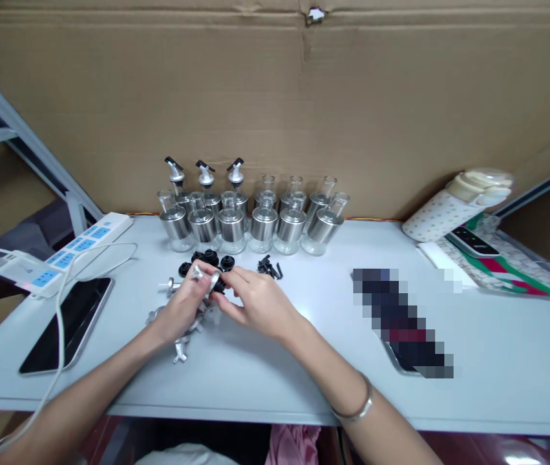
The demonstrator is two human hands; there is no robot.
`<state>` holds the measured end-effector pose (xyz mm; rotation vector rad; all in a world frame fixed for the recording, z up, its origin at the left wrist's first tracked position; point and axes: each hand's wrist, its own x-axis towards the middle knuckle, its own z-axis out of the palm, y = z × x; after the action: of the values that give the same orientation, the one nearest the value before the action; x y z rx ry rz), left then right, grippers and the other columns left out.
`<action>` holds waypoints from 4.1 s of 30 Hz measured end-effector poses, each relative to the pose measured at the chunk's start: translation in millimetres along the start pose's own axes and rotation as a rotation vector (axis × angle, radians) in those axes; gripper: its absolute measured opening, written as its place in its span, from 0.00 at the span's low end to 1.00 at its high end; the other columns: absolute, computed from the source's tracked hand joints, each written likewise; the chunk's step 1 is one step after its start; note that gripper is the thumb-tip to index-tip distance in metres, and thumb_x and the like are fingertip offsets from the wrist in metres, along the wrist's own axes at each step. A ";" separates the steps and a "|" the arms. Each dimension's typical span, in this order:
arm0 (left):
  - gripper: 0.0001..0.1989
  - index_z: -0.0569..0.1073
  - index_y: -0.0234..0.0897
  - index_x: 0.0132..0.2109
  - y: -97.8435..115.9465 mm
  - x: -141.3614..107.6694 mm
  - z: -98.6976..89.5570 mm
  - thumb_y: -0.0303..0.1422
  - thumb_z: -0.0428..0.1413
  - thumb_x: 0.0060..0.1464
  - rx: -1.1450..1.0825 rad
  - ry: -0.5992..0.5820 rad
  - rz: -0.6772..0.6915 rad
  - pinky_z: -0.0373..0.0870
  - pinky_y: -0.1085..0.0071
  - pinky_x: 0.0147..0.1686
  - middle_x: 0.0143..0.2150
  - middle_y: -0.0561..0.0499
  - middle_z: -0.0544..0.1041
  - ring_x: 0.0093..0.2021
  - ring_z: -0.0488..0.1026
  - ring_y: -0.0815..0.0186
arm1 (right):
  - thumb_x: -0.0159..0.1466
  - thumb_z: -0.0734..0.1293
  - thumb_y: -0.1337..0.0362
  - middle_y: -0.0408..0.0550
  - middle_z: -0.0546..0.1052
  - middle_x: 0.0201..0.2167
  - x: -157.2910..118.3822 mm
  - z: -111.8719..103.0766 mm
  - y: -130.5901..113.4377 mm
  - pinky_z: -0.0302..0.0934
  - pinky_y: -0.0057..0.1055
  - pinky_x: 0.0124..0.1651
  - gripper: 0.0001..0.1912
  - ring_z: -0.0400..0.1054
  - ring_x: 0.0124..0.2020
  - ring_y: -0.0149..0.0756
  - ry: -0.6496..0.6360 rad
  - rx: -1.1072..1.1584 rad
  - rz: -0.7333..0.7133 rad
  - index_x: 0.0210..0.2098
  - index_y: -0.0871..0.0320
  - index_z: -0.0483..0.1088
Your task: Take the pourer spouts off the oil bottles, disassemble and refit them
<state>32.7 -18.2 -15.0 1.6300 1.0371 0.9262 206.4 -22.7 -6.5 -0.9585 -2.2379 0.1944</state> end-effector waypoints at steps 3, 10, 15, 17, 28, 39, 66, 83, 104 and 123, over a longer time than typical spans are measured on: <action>0.22 0.63 0.38 0.35 3.0 1.8 -7.3 0.52 0.40 0.62 0.163 -0.037 0.125 0.60 0.72 0.31 0.29 0.55 0.66 0.28 0.63 0.68 | 0.61 0.60 0.66 0.41 0.65 0.21 1.4 -5.4 1.3 0.54 0.24 0.25 0.06 0.57 0.21 0.27 0.048 0.078 -0.016 0.27 0.58 0.65; 0.30 0.64 0.37 0.29 1.1 3.6 -11.2 0.53 0.31 0.63 0.491 -0.086 0.467 0.58 0.68 0.33 0.25 0.53 0.67 0.26 0.58 0.67 | 0.57 0.60 0.69 0.38 0.59 0.17 5.5 -8.2 -4.8 0.50 0.23 0.21 0.06 0.53 0.18 0.25 0.231 0.161 -0.069 0.23 0.58 0.64; 0.29 0.63 0.37 0.25 6.3 4.8 -15.6 0.51 0.33 0.64 0.438 -0.102 0.408 0.56 0.69 0.33 0.21 0.55 0.62 0.27 0.55 0.67 | 0.56 0.61 0.69 0.38 0.61 0.16 4.6 -3.2 -8.7 0.50 0.23 0.20 0.06 0.53 0.17 0.25 0.359 0.069 -0.147 0.24 0.58 0.66; 0.29 0.58 0.38 0.23 8.4 6.2 -17.8 0.53 0.34 0.62 0.368 -0.139 0.334 0.55 0.69 0.31 0.20 0.56 0.58 0.26 0.54 0.67 | 0.58 0.61 0.68 0.39 0.63 0.16 3.4 -2.2 -7.0 0.51 0.24 0.21 0.06 0.55 0.17 0.26 0.381 -0.008 -0.199 0.25 0.58 0.66; 0.26 0.53 0.39 0.24 7.3 9.9 -18.1 0.55 0.38 0.59 -0.042 -0.361 -0.053 0.51 0.73 0.23 0.21 0.59 0.51 0.22 0.48 0.73 | 0.60 0.63 0.66 0.43 0.68 0.18 0.6 -8.4 5.6 0.49 0.29 0.23 0.04 0.57 0.20 0.30 0.365 -0.402 -0.551 0.31 0.60 0.68; 0.26 0.64 0.37 0.29 9.9 12.1 -29.4 0.48 0.34 0.65 0.681 -0.069 0.668 0.59 0.70 0.31 0.27 0.52 0.67 0.28 0.61 0.66 | 0.57 0.58 0.57 0.34 0.50 0.13 6.8 7.2 -5.4 0.40 0.24 0.18 0.17 0.42 0.16 0.23 0.184 0.794 0.516 0.16 0.55 0.52; 0.11 0.69 0.34 0.38 4.2 11.1 -84.2 0.31 0.43 0.61 0.712 0.146 0.477 0.65 0.66 0.41 0.35 0.48 0.68 0.38 0.67 0.62 | 0.57 0.64 0.74 0.54 0.75 0.38 66.8 12.8 18.1 0.58 0.30 0.36 0.14 0.69 0.38 0.39 -0.495 -0.289 0.195 0.43 0.63 0.74; 0.12 0.71 0.36 0.29 0.6 12.1 -58.3 0.26 0.44 0.51 0.731 -0.312 0.231 0.64 0.69 0.39 0.31 0.50 0.70 0.35 0.68 0.64 | 0.59 0.68 0.71 0.52 0.75 0.34 56.0 30.7 33.1 0.61 0.31 0.39 0.09 0.69 0.36 0.37 -0.369 -0.093 0.102 0.39 0.64 0.74; 0.10 0.72 0.36 0.32 0.8 8.5 -53.7 0.24 0.48 0.45 0.744 -0.246 0.248 0.61 0.72 0.32 0.27 0.53 0.70 0.28 0.65 0.67 | 0.59 0.65 0.70 0.52 0.76 0.33 55.3 20.5 31.0 0.60 0.29 0.37 0.09 0.69 0.33 0.36 -0.362 -0.086 0.144 0.39 0.63 0.74; 0.12 0.71 0.36 0.39 -12.9 19.4 -79.3 0.27 0.42 0.58 0.764 0.202 0.197 0.65 0.67 0.40 0.38 0.47 0.75 0.38 0.71 0.61 | 0.55 0.73 0.69 0.55 0.73 0.42 50.4 34.2 22.6 0.64 0.36 0.45 0.17 0.68 0.43 0.42 -0.407 -0.058 -0.010 0.44 0.61 0.76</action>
<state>-35.6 27.4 -5.4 2.3306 1.5080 0.8856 172.6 32.3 -14.0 -1.0089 -2.6300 0.3473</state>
